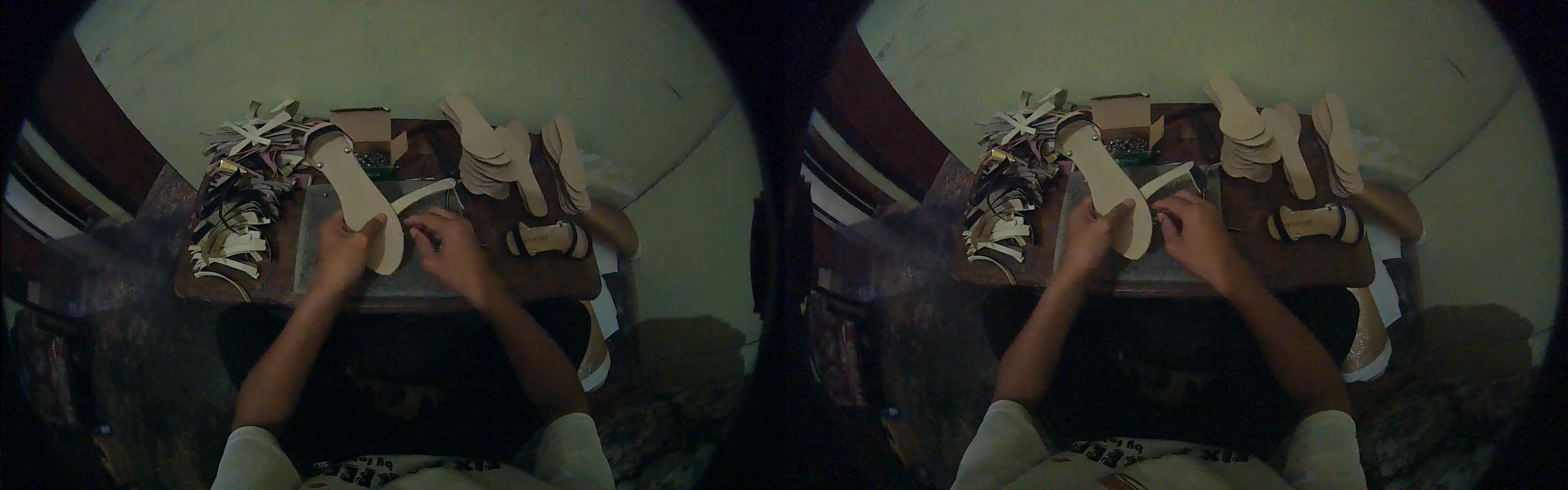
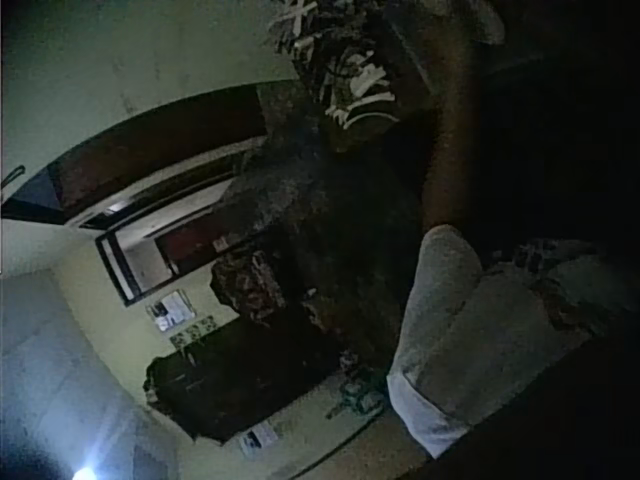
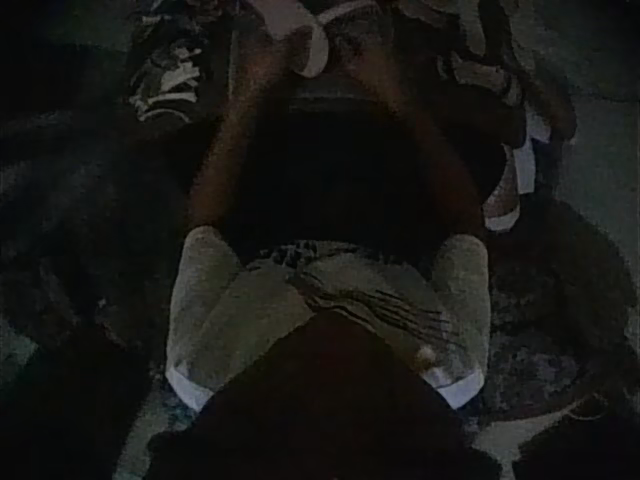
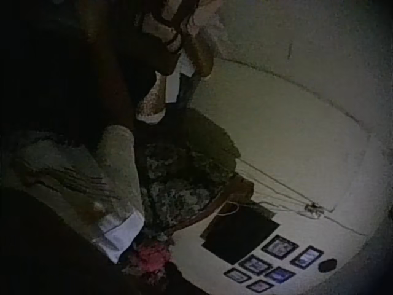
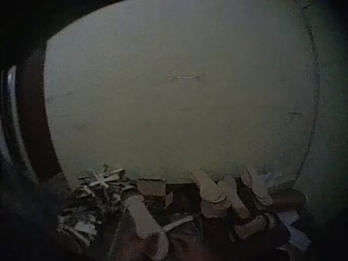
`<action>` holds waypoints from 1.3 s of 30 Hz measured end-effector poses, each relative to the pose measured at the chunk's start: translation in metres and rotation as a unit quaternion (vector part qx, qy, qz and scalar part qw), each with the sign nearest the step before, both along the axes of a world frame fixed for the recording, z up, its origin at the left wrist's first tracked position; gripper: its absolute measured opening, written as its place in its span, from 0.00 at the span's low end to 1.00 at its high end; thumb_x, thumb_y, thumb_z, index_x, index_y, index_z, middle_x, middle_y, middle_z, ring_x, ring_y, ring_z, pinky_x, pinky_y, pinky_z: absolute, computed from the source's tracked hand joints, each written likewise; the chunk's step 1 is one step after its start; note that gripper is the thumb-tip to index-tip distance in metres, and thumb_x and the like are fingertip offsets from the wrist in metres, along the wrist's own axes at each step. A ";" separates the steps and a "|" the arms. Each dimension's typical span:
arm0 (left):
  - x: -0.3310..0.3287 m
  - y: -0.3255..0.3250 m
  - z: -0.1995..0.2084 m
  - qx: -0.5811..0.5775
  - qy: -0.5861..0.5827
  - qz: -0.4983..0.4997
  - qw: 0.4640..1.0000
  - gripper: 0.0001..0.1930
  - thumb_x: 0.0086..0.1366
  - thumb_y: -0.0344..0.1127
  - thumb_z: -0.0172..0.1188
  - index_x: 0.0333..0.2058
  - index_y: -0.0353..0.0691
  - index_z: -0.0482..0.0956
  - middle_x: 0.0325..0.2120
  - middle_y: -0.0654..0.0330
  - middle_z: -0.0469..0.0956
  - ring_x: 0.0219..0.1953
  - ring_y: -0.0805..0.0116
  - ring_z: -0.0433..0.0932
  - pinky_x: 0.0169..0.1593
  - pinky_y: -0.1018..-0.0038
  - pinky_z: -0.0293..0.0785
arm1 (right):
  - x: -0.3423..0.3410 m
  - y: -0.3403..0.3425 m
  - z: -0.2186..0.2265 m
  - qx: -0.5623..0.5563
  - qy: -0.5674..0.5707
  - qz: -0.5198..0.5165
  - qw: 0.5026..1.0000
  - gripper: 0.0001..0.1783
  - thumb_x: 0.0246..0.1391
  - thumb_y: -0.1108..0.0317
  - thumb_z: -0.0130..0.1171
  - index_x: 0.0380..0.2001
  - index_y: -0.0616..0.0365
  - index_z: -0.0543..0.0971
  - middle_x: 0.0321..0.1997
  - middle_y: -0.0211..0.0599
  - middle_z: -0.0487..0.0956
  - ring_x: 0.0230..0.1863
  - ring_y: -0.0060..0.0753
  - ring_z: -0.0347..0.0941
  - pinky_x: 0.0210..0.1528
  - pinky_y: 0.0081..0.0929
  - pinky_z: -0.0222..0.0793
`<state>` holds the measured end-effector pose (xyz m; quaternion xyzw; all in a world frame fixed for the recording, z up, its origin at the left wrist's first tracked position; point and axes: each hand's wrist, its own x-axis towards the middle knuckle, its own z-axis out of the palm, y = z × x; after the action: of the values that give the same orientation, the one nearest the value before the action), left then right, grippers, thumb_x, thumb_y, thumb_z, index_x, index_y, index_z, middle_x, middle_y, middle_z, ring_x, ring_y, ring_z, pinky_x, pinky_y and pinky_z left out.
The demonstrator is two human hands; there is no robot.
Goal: The person assembles a sandal by attaching black straps to a beige sole using small metal fasteners. They pick up a sole, place a strap across it, and secure it with fasteners, repeating the process for multiple straps.
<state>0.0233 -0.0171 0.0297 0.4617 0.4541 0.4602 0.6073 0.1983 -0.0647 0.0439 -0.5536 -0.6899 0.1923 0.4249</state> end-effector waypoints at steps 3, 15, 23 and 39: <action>0.005 -0.004 -0.005 0.012 0.006 -0.015 1.000 0.13 0.61 0.31 0.65 0.42 0.32 0.77 0.36 0.55 0.82 0.36 0.68 0.81 0.41 0.71 0.77 | 0.004 -0.001 0.006 0.036 0.011 0.032 0.999 0.09 0.51 0.75 0.62 0.38 0.63 0.81 0.38 0.46 0.81 0.39 0.41 0.79 0.41 0.32 0.74; 0.022 -0.021 -0.008 -0.007 -0.094 -0.027 0.995 0.14 0.63 0.32 0.63 0.45 0.32 0.76 0.38 0.55 0.81 0.39 0.67 0.81 0.43 0.71 0.77 | 0.008 0.002 -0.003 -0.022 0.223 -0.013 0.974 0.08 0.52 0.72 0.65 0.37 0.61 0.83 0.35 0.41 0.84 0.33 0.29 0.80 0.37 0.26 0.75; 0.023 -0.027 0.001 -0.011 -0.222 -0.079 0.972 0.21 0.65 0.31 0.61 0.55 0.32 0.70 0.46 0.55 0.77 0.47 0.68 0.77 0.52 0.71 0.73 | 0.011 -0.003 0.021 0.065 0.025 0.015 0.997 0.09 0.48 0.74 0.68 0.35 0.59 0.83 0.34 0.37 0.81 0.40 0.31 0.79 0.43 0.27 0.73; 0.025 -0.030 -0.002 -0.015 -0.259 -0.093 0.961 0.21 0.65 0.28 0.59 0.56 0.33 0.67 0.49 0.56 0.75 0.52 0.67 0.74 0.57 0.69 0.69 | 0.010 -0.004 0.018 0.101 0.067 0.005 0.993 0.12 0.49 0.73 0.66 0.39 0.62 0.80 0.36 0.39 0.81 0.39 0.41 0.79 0.43 0.32 0.74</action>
<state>0.0486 -0.0468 0.0280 0.3576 0.2431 0.4987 0.7512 0.2086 -0.0691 0.0619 -0.4900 -0.6788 0.1607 0.5228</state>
